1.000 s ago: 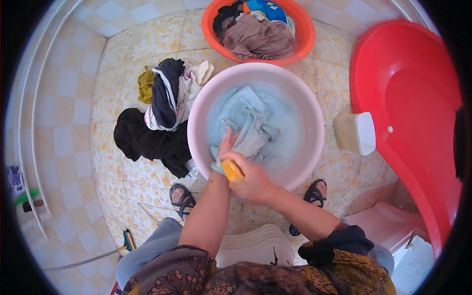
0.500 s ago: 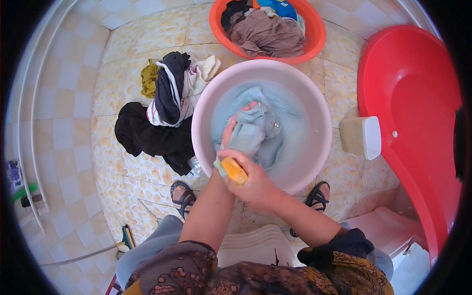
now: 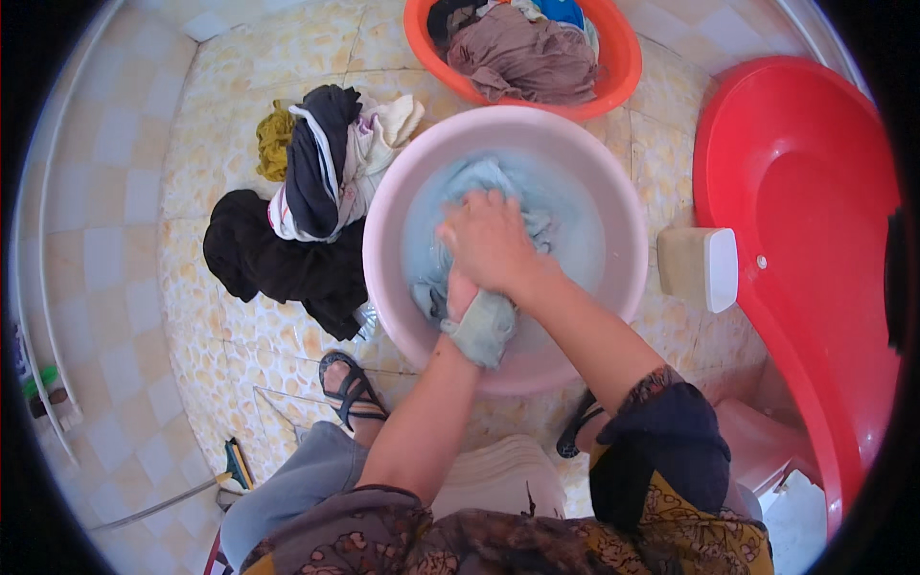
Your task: Hand-washing a light-blue garment in a basin with soap and water.
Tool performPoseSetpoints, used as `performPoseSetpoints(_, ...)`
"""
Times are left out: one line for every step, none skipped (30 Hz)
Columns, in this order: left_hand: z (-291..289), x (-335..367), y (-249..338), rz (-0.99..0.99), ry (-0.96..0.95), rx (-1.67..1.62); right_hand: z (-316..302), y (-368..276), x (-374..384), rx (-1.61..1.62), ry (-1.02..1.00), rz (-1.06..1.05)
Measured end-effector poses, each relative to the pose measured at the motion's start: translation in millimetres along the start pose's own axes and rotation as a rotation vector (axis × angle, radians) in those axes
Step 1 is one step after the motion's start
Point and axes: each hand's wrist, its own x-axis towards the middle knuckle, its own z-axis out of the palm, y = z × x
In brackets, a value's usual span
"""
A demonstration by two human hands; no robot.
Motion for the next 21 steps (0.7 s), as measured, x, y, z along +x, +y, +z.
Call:
performPoseSetpoints(-3, 7, -1, 0.042, -0.189, -0.015, 7, 0, 3, -0.001, -0.001, -0.001)
performPoseSetpoints(-3, 10, -2, 0.083, -0.378, -0.033, 13, 0, 6, -0.028, -0.034, 0.052)
performPoseSetpoints(4, -2, 0, 0.084, -0.379, -0.038, 15, 1, 6, -0.057, -0.067, 0.108)
performPoseSetpoints(31, -18, 10, -0.028, 0.166, -0.031, 13, 0, 6, -0.056, -0.068, 0.106)
performPoseSetpoints(50, -23, 9, -0.154, 0.695, -0.041, -1, 2, 2, -0.038, -0.093, 0.117)
performPoseSetpoints(53, -24, 13, -0.151, 0.687, -0.036, -9, -4, 0, -0.002, -0.119, 0.107)
performPoseSetpoints(53, -28, 20, -0.137, 0.692, 0.025, -10, -11, -4, 0.002, -0.117, 0.094)
performPoseSetpoints(49, -33, 23, -0.128, 0.700, 0.080, -10, -14, -13, 0.036, -0.020, 0.040)
performPoseSetpoints(46, -38, 26, -0.119, 0.709, 0.136, -8, -15, -20, 0.072, 0.077, -0.013)
performPoseSetpoints(44, -38, 25, -0.117, 0.711, 0.183, -10, -10, -25, 0.065, 0.079, -0.011)
performPoseSetpoints(44, -37, 24, -0.114, 0.713, 0.232, -9, -5, -29, 0.055, 0.122, -0.091)
performPoseSetpoints(43, -35, 22, -0.113, 0.710, 0.231, -9, -2, -30, 0.046, 0.164, -0.173)
performPoseSetpoints(45, -31, 17, -0.135, 0.733, 0.213, -12, -1, -30, 0.040, 0.163, -0.162)
performPoseSetpoints(48, -28, 13, -0.157, 0.757, 0.196, -15, 0, -23, 0.057, 0.150, -0.081)
performPoseSetpoints(51, -28, 13, -0.163, 0.758, 0.191, -16, 0, -17, 0.075, 0.137, -0.001)
performPoseSetpoints(50, -26, 16, -0.192, 0.743, 0.216, -12, 1, -9, 0.077, 0.137, -0.003)
performPoseSetpoints(52, -23, 18, -0.225, 0.724, 0.240, -7, 1, -1, 0.065, 0.100, 0.026)
performPoseSetpoints(56, -20, 18, -0.226, 0.722, 0.240, -3, 2, 4, 0.054, 0.064, 0.056)
performPoseSetpoints(62, -16, 19, -0.208, 0.756, 0.318, 0, 2, 8, 0.056, 0.064, 0.057)
performPoseSetpoints(66, -15, 19, -0.189, 0.788, 0.395, 3, 2, 10, 0.051, 0.026, 0.066)
performPoseSetpoints(65, -17, 20, -0.191, 0.789, 0.395, 4, 2, 13, 0.046, -0.012, 0.075)
